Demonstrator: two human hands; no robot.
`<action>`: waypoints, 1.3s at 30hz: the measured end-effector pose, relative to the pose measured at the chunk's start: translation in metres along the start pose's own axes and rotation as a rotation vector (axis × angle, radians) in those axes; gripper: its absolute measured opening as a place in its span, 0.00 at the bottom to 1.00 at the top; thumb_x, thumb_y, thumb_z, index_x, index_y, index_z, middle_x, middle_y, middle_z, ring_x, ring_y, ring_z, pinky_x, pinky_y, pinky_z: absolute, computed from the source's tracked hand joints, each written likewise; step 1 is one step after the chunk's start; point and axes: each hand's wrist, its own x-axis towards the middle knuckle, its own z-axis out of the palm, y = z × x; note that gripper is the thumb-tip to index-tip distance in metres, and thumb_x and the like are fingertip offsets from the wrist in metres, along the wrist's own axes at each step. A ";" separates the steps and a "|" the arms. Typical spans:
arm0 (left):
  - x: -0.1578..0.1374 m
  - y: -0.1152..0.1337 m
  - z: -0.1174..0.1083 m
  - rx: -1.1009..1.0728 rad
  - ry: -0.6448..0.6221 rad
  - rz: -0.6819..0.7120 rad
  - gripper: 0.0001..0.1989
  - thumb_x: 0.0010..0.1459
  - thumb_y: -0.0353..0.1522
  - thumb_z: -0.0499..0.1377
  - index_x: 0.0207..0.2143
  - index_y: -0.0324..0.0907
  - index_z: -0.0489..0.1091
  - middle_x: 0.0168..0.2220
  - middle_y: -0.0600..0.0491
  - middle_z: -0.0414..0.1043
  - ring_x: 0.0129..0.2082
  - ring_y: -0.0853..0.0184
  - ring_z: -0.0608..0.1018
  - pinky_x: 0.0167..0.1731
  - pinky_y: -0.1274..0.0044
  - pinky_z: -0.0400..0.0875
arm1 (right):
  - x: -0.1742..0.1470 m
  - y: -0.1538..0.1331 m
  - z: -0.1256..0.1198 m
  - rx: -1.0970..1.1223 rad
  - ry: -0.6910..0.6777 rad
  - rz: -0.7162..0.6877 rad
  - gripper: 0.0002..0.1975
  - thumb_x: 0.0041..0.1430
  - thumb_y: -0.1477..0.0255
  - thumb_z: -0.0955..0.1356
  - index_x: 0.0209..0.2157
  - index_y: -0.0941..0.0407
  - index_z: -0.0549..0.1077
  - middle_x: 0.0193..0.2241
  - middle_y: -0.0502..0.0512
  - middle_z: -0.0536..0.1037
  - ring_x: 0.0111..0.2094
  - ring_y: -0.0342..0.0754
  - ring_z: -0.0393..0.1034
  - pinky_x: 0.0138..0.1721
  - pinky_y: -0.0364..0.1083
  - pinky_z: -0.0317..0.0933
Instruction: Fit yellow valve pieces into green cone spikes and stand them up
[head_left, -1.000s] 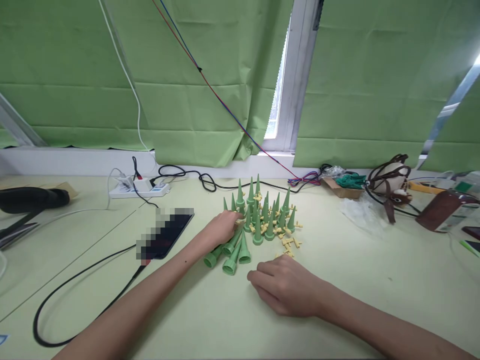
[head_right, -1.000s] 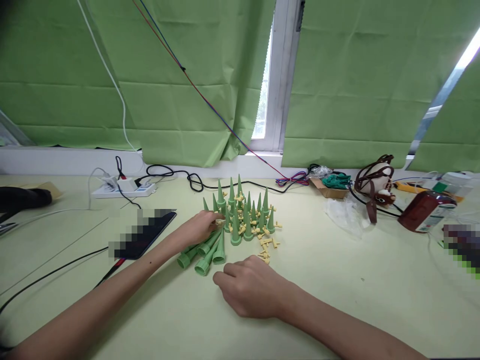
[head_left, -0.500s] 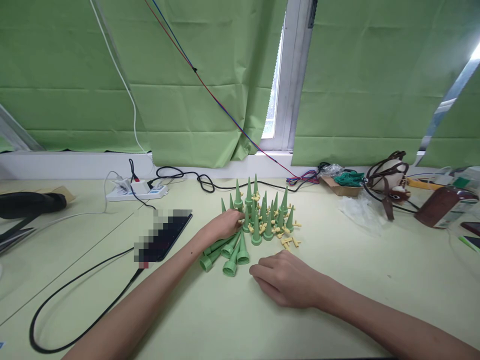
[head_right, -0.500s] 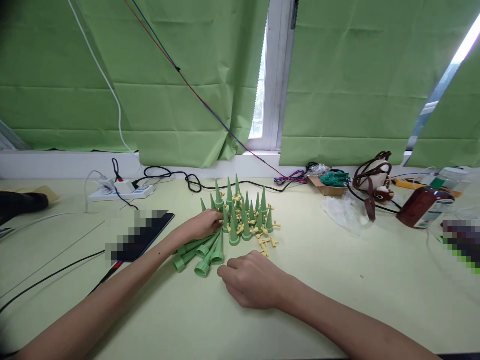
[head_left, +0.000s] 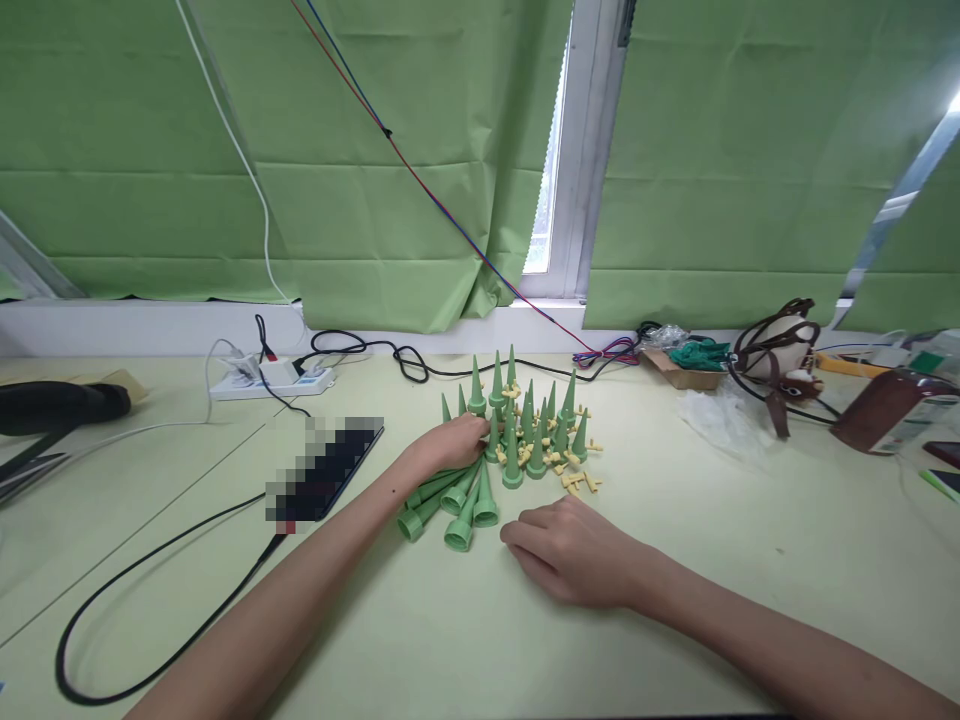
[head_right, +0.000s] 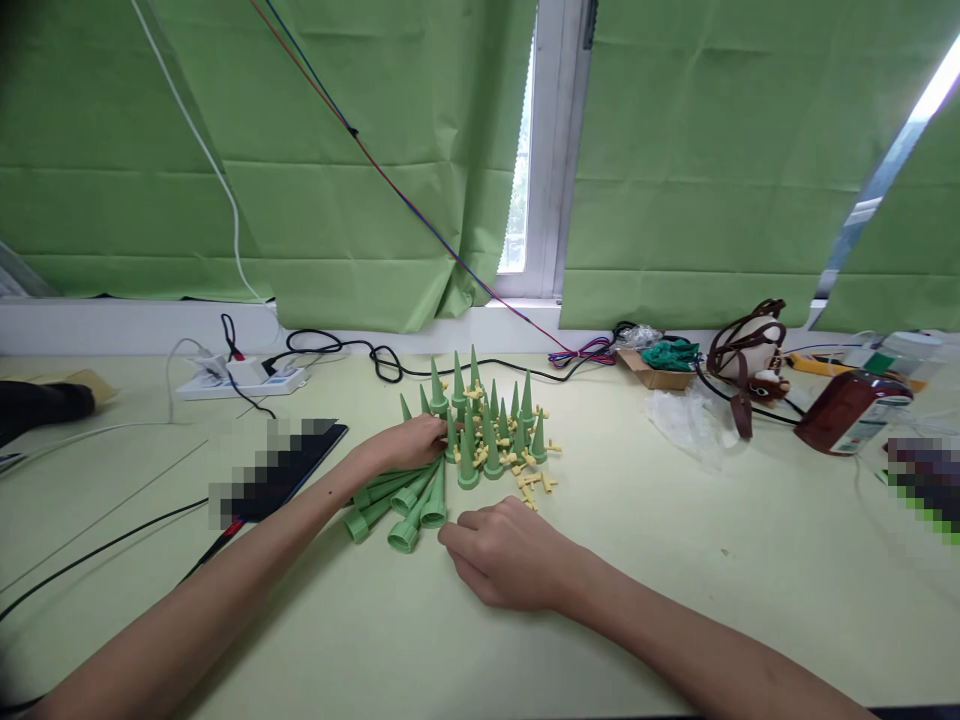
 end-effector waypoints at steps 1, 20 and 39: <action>0.001 0.000 0.000 0.003 -0.012 0.003 0.17 0.55 0.26 0.55 0.47 0.40 0.74 0.40 0.46 0.78 0.40 0.57 0.79 0.40 0.73 0.71 | 0.000 0.000 0.000 0.002 0.001 0.000 0.06 0.64 0.77 0.61 0.33 0.55 0.66 0.24 0.48 0.71 0.23 0.43 0.57 0.25 0.46 0.42; -0.013 0.005 -0.006 0.078 0.021 0.036 0.13 0.58 0.24 0.52 0.42 0.40 0.72 0.38 0.46 0.76 0.36 0.59 0.79 0.29 0.76 0.67 | -0.002 0.003 0.002 0.075 0.047 0.025 0.07 0.64 0.77 0.61 0.35 0.56 0.69 0.24 0.49 0.71 0.23 0.43 0.60 0.25 0.44 0.45; -0.019 0.004 -0.002 0.035 0.028 0.049 0.10 0.63 0.26 0.51 0.40 0.41 0.71 0.33 0.48 0.75 0.32 0.60 0.78 0.25 0.77 0.62 | -0.004 0.003 -0.002 0.115 0.098 0.024 0.08 0.64 0.78 0.60 0.34 0.56 0.69 0.23 0.49 0.70 0.22 0.43 0.60 0.25 0.44 0.47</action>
